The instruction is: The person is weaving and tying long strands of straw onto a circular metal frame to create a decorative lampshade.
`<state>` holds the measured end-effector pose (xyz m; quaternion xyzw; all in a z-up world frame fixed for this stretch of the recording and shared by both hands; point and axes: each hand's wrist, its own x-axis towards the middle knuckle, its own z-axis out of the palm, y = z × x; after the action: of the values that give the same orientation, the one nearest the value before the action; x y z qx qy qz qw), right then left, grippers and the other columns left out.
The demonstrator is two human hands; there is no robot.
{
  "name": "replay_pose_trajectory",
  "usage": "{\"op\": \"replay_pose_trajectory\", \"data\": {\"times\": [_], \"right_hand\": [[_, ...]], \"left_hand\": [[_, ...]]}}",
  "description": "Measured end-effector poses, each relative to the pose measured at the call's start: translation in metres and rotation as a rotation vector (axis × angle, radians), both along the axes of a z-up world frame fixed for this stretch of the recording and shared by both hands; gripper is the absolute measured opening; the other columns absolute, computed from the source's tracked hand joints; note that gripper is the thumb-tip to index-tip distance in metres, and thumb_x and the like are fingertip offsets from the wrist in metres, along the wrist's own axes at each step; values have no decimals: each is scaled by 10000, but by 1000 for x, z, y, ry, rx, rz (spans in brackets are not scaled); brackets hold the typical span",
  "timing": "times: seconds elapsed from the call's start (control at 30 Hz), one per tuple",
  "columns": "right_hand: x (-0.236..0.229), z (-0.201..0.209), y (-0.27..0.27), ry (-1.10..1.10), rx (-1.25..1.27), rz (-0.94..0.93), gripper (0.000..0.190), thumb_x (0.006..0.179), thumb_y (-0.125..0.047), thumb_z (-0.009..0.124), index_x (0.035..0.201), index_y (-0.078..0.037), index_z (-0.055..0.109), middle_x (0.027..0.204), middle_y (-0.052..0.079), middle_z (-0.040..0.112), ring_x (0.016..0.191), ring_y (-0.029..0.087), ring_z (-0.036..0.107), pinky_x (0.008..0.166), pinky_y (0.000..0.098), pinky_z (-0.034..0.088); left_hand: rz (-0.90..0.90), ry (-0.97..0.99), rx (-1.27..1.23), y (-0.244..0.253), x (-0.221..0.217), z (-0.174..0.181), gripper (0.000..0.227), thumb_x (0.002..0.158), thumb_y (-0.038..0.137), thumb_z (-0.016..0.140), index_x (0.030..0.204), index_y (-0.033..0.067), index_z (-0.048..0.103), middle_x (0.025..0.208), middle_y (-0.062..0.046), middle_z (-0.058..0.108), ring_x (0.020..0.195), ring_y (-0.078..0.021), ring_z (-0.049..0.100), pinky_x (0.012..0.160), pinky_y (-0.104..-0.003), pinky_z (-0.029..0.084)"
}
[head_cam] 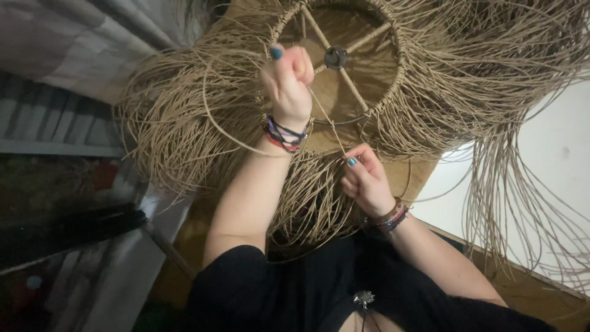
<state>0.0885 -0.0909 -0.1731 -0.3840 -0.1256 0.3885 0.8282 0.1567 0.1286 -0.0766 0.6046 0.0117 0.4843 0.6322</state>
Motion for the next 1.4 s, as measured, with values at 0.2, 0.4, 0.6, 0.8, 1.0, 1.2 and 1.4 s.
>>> {"op": "replay_pose_trajectory", "data": {"times": [0.2,0.4,0.6,0.8,1.0,1.2,1.4], "right_hand": [[-5,12,5,276,110,197,380,1031,-98,412,1409,-68,396,542,-66,205,370,39,259,317,160,239],[-1,9,6,178,5,235,188,1026,-130,469,1072,37,543,489,-42,295,320,55,321,281,188,273],[-5,51,-1,-145,-343,135,245,1073,-238,494,955,-50,600,520,-50,380,372,42,403,341,169,300],[-2,67,-11,-893,-868,145,227,1049,-240,493,1115,-91,652,877,240,719,885,484,695,769,567,536],[-2,105,-21,-1101,-1220,319,270,989,-240,519,1185,-125,663,925,210,766,903,478,720,848,614,536],[23,118,-22,-1502,-967,-367,223,921,-51,667,1144,-64,662,998,113,675,962,340,678,834,417,534],[49,92,3,-1721,-910,-323,446,914,-161,681,1348,-118,585,1364,79,602,1349,230,538,1113,472,335]], "left_hand": [[-447,23,331,-43,-121,-4,469,1110,287,295,682,157,436,628,-2,449,609,-179,435,615,-284,349],[-1110,438,161,-43,-180,-1,448,754,-62,487,1172,62,591,1260,-97,573,1250,-270,500,1167,-448,336],[-697,550,-500,-61,-144,-64,487,1043,224,440,1454,-39,445,1227,-186,631,823,-240,696,741,-343,622],[-516,586,-606,-78,-99,-33,409,1082,331,472,1350,51,602,919,-32,705,728,-60,645,657,-172,557],[-526,513,-696,-82,-95,-35,364,1117,320,406,1322,56,551,755,78,303,503,7,261,392,-152,214],[-431,588,-679,-83,-96,-43,346,1088,300,504,1295,65,651,687,106,335,447,40,268,384,-113,218],[-417,454,-969,-100,-91,-37,243,1063,322,564,1180,145,684,669,121,294,450,17,283,383,-131,242]]}}
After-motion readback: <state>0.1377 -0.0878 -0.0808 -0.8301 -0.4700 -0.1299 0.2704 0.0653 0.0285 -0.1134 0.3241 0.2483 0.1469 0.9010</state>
